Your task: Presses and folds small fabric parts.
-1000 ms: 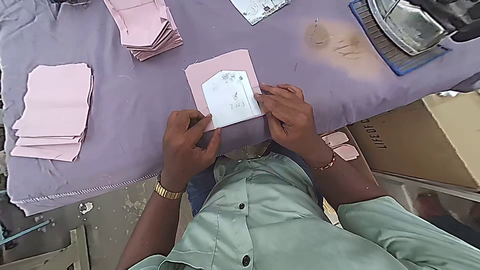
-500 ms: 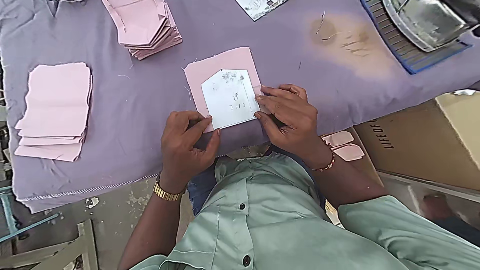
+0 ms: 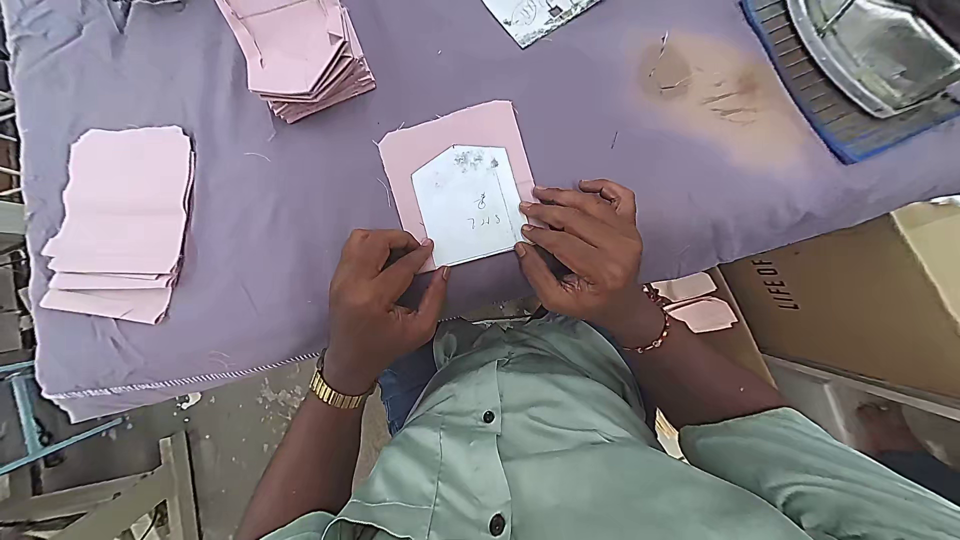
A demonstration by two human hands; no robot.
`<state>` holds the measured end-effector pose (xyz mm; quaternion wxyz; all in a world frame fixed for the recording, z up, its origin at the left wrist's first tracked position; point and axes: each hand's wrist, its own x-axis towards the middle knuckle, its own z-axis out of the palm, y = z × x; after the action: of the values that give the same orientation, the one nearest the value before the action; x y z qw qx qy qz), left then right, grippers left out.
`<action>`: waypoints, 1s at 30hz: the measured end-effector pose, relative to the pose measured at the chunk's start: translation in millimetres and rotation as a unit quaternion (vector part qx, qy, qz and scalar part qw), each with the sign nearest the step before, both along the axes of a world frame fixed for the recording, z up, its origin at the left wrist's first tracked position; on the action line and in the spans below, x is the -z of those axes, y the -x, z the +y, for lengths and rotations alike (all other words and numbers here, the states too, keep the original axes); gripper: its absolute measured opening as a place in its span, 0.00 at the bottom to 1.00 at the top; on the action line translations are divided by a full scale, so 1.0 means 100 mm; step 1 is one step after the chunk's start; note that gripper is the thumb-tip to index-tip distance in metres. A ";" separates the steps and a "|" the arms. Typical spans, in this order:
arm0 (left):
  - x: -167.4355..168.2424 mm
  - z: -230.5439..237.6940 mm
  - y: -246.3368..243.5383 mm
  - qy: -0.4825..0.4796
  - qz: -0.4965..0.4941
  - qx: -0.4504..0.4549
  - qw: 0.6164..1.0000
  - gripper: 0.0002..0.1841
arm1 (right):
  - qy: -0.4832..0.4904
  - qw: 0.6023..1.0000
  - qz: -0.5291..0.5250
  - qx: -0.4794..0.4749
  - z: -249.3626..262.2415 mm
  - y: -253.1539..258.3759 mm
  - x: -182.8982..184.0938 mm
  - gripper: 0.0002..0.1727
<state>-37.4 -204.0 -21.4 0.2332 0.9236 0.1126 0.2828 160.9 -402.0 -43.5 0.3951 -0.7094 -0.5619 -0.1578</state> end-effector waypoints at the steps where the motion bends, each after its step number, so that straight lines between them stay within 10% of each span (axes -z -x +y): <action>1: 0.00 0.00 0.00 0.001 0.000 0.000 1.000 0.14 | -0.001 1.000 -0.006 0.004 0.00 0.01 0.01 0.10; 30: -0.25 0.01 -0.30 -0.085 0.090 -0.030 0.992 0.20 | 0.138 0.990 -0.011 -0.019 0.02 -0.07 -0.22 0.16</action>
<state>-7.8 -203.3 4.0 0.1340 0.9579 0.1367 0.2140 168.1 -400.2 -21.4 0.2903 -0.7448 -0.5956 -0.0788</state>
